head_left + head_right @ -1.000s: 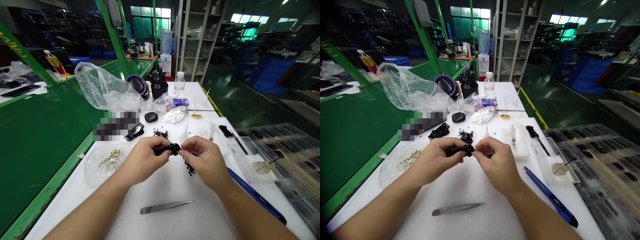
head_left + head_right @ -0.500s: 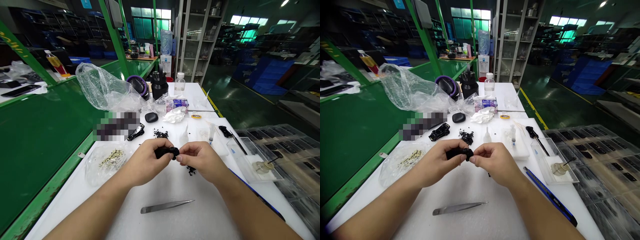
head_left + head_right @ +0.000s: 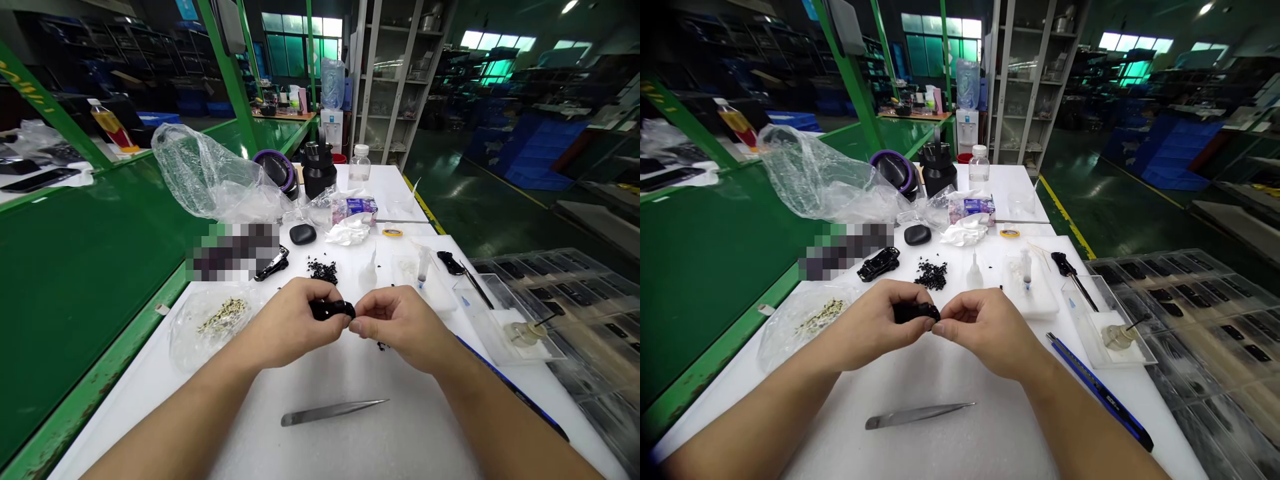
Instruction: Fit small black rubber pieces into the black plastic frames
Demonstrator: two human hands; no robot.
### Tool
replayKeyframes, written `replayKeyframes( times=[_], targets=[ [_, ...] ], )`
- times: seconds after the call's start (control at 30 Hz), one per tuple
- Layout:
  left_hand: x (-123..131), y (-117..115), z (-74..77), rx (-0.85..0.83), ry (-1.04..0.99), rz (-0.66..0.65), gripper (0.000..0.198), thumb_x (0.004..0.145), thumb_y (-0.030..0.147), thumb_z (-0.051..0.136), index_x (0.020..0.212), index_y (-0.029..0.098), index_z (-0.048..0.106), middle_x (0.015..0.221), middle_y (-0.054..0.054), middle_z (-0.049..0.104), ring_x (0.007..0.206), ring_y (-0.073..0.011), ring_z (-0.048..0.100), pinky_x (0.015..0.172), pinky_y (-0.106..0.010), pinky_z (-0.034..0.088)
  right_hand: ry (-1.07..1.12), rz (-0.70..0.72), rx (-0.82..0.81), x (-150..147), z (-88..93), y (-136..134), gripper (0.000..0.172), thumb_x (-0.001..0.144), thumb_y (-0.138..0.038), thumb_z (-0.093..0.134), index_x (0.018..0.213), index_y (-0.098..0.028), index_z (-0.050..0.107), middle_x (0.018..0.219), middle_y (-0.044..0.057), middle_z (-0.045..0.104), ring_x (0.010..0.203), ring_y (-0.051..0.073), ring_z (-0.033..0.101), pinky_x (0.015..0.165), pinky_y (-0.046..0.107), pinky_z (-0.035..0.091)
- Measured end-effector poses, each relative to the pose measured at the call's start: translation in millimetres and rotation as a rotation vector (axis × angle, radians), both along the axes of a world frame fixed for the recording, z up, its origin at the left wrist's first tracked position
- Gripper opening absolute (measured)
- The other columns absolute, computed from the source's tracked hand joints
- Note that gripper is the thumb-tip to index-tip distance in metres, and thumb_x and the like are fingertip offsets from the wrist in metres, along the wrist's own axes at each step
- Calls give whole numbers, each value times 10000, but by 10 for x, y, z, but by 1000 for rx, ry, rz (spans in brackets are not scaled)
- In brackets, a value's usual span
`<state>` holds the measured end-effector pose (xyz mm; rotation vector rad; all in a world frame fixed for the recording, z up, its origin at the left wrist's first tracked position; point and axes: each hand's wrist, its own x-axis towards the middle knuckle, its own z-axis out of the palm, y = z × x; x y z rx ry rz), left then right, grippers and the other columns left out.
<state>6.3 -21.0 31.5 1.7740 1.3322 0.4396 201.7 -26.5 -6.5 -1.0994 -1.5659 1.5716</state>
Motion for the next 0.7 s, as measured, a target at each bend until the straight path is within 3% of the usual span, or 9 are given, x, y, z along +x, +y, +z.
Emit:
replayKeyframes(
  times=[0.13, 0.3, 0.47, 0.6, 0.7],
  targets=[
    [22, -18, 9, 76, -32, 8, 139, 733, 248, 625, 860, 223, 673, 736, 28, 647, 668, -145, 554, 596, -258, 421, -50, 11, 21, 4, 16, 3, 149, 779, -322, 746, 778, -179, 707, 637, -29, 561, 594, 95, 444, 530, 231, 324],
    [-4, -24, -69, 113, -8, -32, 229, 798, 292, 597, 1004, 253, 690, 622, 46, 554, 591, -133, 494, 570, -257, 399, -107, 49, 20, 17, 26, 16, 194, 790, -364, 728, 773, -176, 682, 649, -28, 555, 609, 102, 459, 533, 233, 337],
    [-75, 8, -116, 2, -98, -100, 320, 848, 344, 584, 1140, 238, 657, 640, 33, 551, 557, -126, 478, 536, -257, 387, -100, 66, 15, 29, 14, 38, 190, 814, -374, 694, 798, -186, 677, 684, -17, 587, 633, 117, 496, 545, 240, 356],
    [-104, 52, -146, -109, -209, -31, 406, 808, 326, 645, 1196, 210, 621, 633, 35, 524, 565, -137, 505, 522, -256, 386, -54, -8, 38, 17, 8, 41, 164, 810, -357, 695, 818, -193, 690, 713, -7, 616, 665, 134, 527, 602, 266, 410],
    [-96, 79, -160, -190, -302, 15, 449, 795, 322, 669, 1217, 191, 588, 685, 13, 594, 607, -153, 553, 551, -268, 400, -37, -62, 66, -2, -2, 42, 161, 821, -359, 685, 843, -200, 691, 741, -4, 629, 676, 134, 533, 637, 278, 442]
  ],
)
